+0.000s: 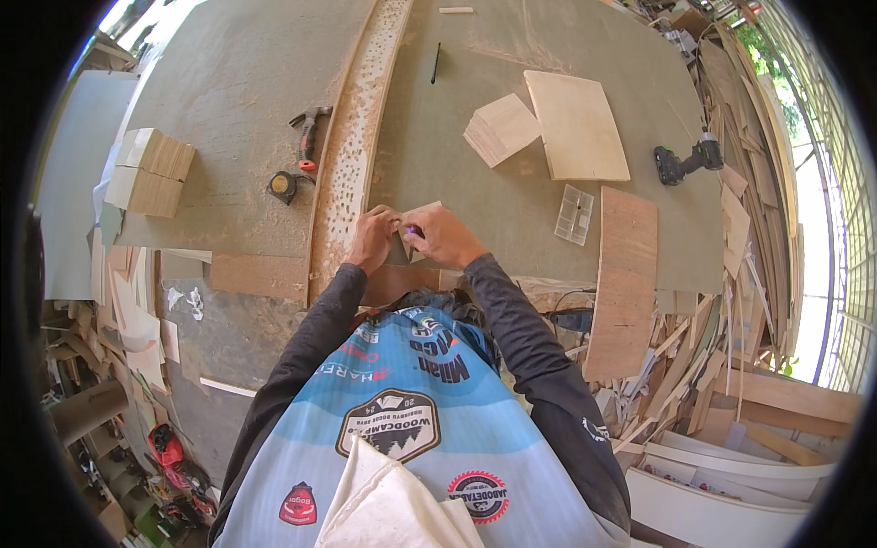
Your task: The person picks up a stack of small wood blocks, moves them to the side, and then picks up a single block and marks several lines on it using a pencil.
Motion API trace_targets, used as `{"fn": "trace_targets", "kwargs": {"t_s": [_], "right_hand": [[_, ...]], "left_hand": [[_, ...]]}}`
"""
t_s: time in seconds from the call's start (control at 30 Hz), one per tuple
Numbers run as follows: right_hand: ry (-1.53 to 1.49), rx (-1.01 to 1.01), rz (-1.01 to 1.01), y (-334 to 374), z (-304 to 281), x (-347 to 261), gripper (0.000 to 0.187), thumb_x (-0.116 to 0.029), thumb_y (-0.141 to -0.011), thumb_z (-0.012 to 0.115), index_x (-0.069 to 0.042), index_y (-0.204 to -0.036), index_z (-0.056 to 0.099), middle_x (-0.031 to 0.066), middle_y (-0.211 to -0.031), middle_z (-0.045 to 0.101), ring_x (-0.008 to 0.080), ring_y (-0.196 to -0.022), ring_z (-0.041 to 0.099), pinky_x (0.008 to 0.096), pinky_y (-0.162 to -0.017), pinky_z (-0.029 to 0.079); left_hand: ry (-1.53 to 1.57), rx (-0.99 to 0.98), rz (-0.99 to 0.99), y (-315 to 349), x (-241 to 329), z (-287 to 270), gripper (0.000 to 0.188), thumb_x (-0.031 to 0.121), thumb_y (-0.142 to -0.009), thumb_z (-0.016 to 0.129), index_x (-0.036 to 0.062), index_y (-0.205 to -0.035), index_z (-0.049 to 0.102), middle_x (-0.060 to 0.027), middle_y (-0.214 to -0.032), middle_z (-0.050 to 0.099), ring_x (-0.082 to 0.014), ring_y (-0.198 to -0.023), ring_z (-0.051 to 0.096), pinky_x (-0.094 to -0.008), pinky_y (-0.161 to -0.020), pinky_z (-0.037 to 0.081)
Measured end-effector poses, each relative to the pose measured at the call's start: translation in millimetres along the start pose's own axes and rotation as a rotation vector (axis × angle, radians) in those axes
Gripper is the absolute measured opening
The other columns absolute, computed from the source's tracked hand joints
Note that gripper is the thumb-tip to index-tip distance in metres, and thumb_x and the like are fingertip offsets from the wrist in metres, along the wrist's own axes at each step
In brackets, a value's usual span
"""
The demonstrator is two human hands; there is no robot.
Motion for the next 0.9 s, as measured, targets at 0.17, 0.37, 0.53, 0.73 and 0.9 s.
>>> {"fn": "trace_targets", "kwargs": {"t_s": [0.17, 0.37, 0.53, 0.73, 0.9], "right_hand": [[0.038, 0.027, -0.038, 0.4, 1.2, 0.5, 0.021, -0.013, -0.09, 0.075, 0.002, -0.105, 0.071, 0.0206, -0.082, 0.07, 0.0323, -0.07, 0.069, 0.0386, -0.069, 0.054], [0.049, 0.006, -0.001, -1.3, 1.2, 1.9, 0.021, -0.015, -0.09, 0.075, 0.002, -0.102, 0.07, 0.0217, -0.085, 0.07, 0.0359, -0.074, 0.068, 0.041, -0.07, 0.054], [0.043, 0.027, 0.0, -0.1, 0.6, -1.5, 0.022, -0.015, -0.089, 0.075, 0.002, -0.102, 0.07, 0.0219, -0.085, 0.07, 0.0366, -0.074, 0.068, 0.0416, -0.071, 0.054], [0.069, 0.027, -0.001, 0.0, 2.7, 1.7, 0.023, -0.016, -0.088, 0.075, 0.001, -0.102, 0.072, 0.0226, -0.087, 0.071, 0.0386, -0.078, 0.069, 0.0425, -0.073, 0.055], [0.133, 0.034, -0.005, -0.4, 4.2, 1.9, 0.021, -0.017, -0.088, 0.074, 0.0, -0.099, 0.072, 0.0219, -0.087, 0.071, 0.0409, -0.08, 0.068, 0.045, -0.074, 0.055]], "left_hand": [[0.006, -0.011, -0.006, 0.6, -1.2, 0.3, 0.019, -0.007, -0.087, 0.063, -0.0007, -0.099, 0.076, -0.0191, -0.098, 0.071, -0.0383, -0.089, 0.07, -0.0435, -0.077, 0.056], [-0.011, -0.008, 0.007, 0.5, 1.8, -1.4, 0.018, -0.007, -0.086, 0.063, -0.0013, -0.098, 0.076, -0.0191, -0.098, 0.071, -0.0386, -0.088, 0.07, -0.0438, -0.077, 0.056], [-0.006, -0.007, 0.013, 0.2, -0.2, -1.0, 0.018, -0.008, -0.085, 0.063, -0.0014, -0.097, 0.075, -0.0189, -0.097, 0.07, -0.0385, -0.088, 0.07, -0.0438, -0.077, 0.056], [-0.005, -0.009, 0.021, 0.4, -0.7, 0.1, 0.019, -0.008, -0.084, 0.063, -0.0013, -0.098, 0.075, -0.0184, -0.097, 0.07, -0.0382, -0.088, 0.07, -0.0436, -0.077, 0.056], [-0.006, -0.023, 0.013, 0.5, -2.6, 1.1, 0.02, -0.008, -0.084, 0.063, -0.0012, -0.099, 0.075, -0.0182, -0.098, 0.07, -0.0378, -0.089, 0.07, -0.0436, -0.078, 0.056]]}}
Point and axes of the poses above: each hand's wrist, its own y-axis away from the middle knuckle, its own z-axis out of the palm, x = y × z, the point moved 2 cm from there along -y, towards the middle knuckle
